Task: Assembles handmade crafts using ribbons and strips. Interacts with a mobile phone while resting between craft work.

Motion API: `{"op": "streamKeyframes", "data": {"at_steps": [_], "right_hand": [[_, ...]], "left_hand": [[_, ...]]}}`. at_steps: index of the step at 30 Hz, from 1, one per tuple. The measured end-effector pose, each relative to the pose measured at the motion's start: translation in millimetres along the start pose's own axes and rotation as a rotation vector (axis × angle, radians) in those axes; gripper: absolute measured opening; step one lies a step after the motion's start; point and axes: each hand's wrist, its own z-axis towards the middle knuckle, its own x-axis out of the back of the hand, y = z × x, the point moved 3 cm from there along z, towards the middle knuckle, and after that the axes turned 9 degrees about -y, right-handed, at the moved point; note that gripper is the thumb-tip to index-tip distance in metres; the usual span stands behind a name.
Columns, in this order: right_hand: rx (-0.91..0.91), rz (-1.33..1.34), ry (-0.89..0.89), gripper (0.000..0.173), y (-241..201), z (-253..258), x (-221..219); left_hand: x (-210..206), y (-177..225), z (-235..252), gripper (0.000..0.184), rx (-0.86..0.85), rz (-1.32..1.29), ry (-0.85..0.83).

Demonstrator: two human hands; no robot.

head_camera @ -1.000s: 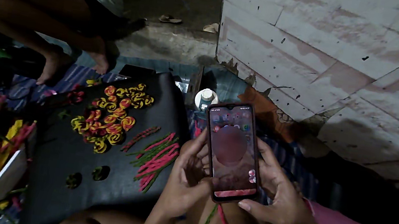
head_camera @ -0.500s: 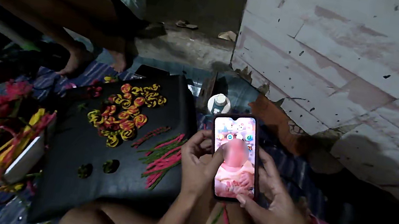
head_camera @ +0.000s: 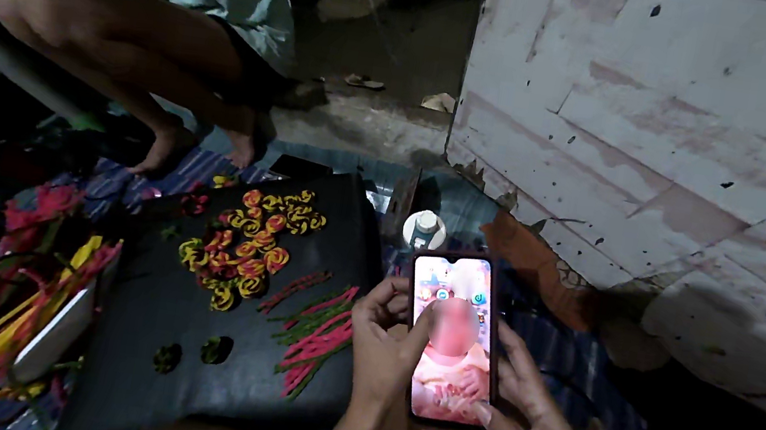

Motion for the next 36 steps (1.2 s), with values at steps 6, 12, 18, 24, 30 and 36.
{"op": "streamKeyframes", "data": {"at_steps": [6,12,18,24,30,36], "right_hand": [[0.068,-0.067,-0.006,0.081,3.6,1.6,-1.4],[0.051,-0.038,0.038,0.082,4.1,3.6,2.1],[0.076,0.053,0.083,0.079,1.6,6.1,-2.2],[0.122,0.038,0.022,0.081,1.3,5.6,-2.7],[0.098,0.031,0.048,0.083,-3.0,5.8,-2.9],[0.085,0.036,0.033,0.083,-2.9,5.7,-3.6]], "left_hand": [[-2.6,2.6,2.1,0.009,-0.009,0.027,0.042],[2.9,6.3,5.5,0.006,0.016,-0.002,-0.061],[4.7,15.7,-2.2,0.015,0.013,-0.01,-0.143],[5.8,18.9,-7.5,0.021,0.03,-0.04,-0.141],[7.6,19.6,-6.8,0.029,0.01,-0.048,-0.158],[11.7,15.7,-5.7,0.032,0.037,-0.056,-0.143]]}}
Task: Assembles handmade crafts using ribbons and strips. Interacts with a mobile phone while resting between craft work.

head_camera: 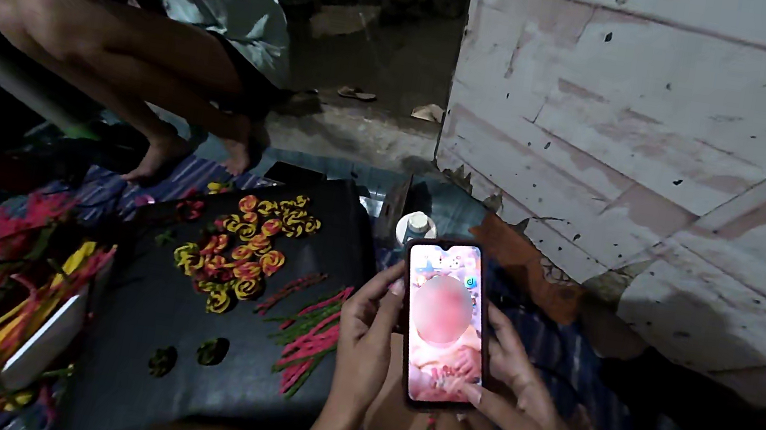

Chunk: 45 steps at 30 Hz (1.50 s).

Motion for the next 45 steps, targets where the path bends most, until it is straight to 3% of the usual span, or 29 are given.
{"op": "streamKeyframes", "data": {"at_steps": [19,29,40,45], "right_hand": [[-0.028,-0.009,-0.02,0.082,3.6,5.3,0.6],[-0.002,-0.025,-0.025,0.082,4.7,7.0,0.2],[-0.01,-0.016,0.076,0.065,4.8,7.5,5.2],[0.003,0.015,0.078,0.066,8.1,5.7,5.7]], "left_hand": [[0.7,-1.5,0.8,0.031,0.011,0.001,-0.003],[3.9,0.0,-1.8,0.044,-0.024,-0.022,-0.061],[10.5,-5.8,-3.4,0.041,0.022,-0.058,-0.14],[10.0,-8.4,-3.4,0.045,0.007,-0.072,-0.179]]}}
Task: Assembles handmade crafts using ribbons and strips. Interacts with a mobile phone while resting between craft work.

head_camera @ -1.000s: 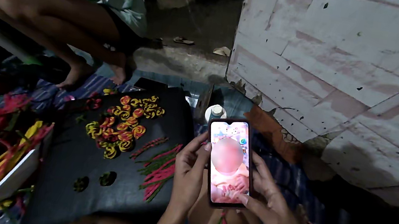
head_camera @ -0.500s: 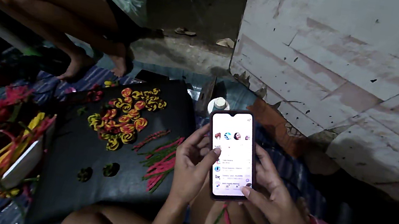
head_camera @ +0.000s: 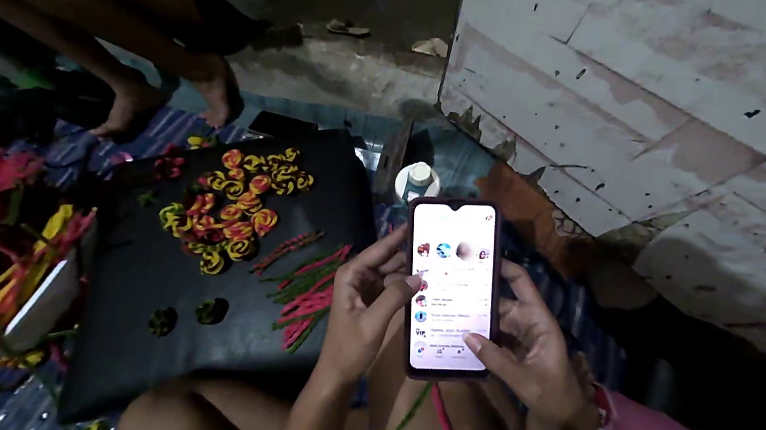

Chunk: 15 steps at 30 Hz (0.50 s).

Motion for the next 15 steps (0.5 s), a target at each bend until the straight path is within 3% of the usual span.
{"op": "streamKeyframes", "data": {"at_steps": [15], "right_hand": [[0.006,0.024,-0.006,0.067,-0.2,-3.7,1.9]], "left_hand": [[-2.7,0.9,-2.3,0.045,0.011,0.011,-0.027]]}}
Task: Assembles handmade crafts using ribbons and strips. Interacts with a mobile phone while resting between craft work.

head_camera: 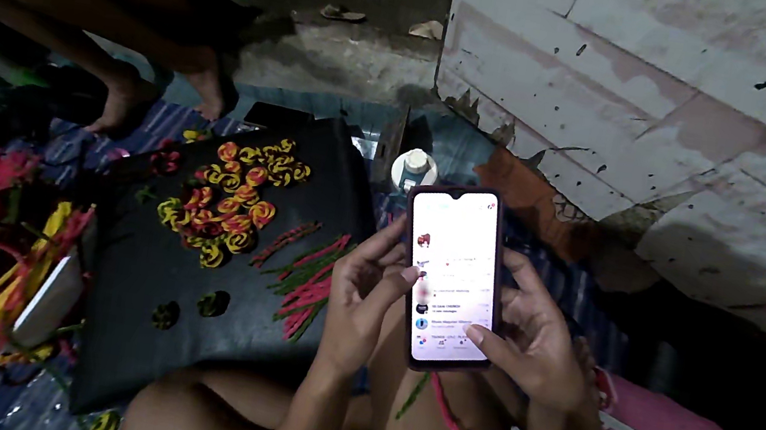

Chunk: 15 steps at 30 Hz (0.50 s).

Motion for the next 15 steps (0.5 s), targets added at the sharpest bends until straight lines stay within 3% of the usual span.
{"op": "streamKeyframes", "data": {"at_steps": [9,15], "right_hand": [[-0.022,-0.008,0.041,0.065,-2.2,0.4,-0.8],[-0.047,0.001,0.069,0.053,-1.9,0.2,0.6]], "left_hand": [[-1.3,0.7,-1.2,0.047,-0.003,0.002,-0.001],[-0.5,-1.8,-1.9,0.047,-0.006,-0.003,-0.011]]}}
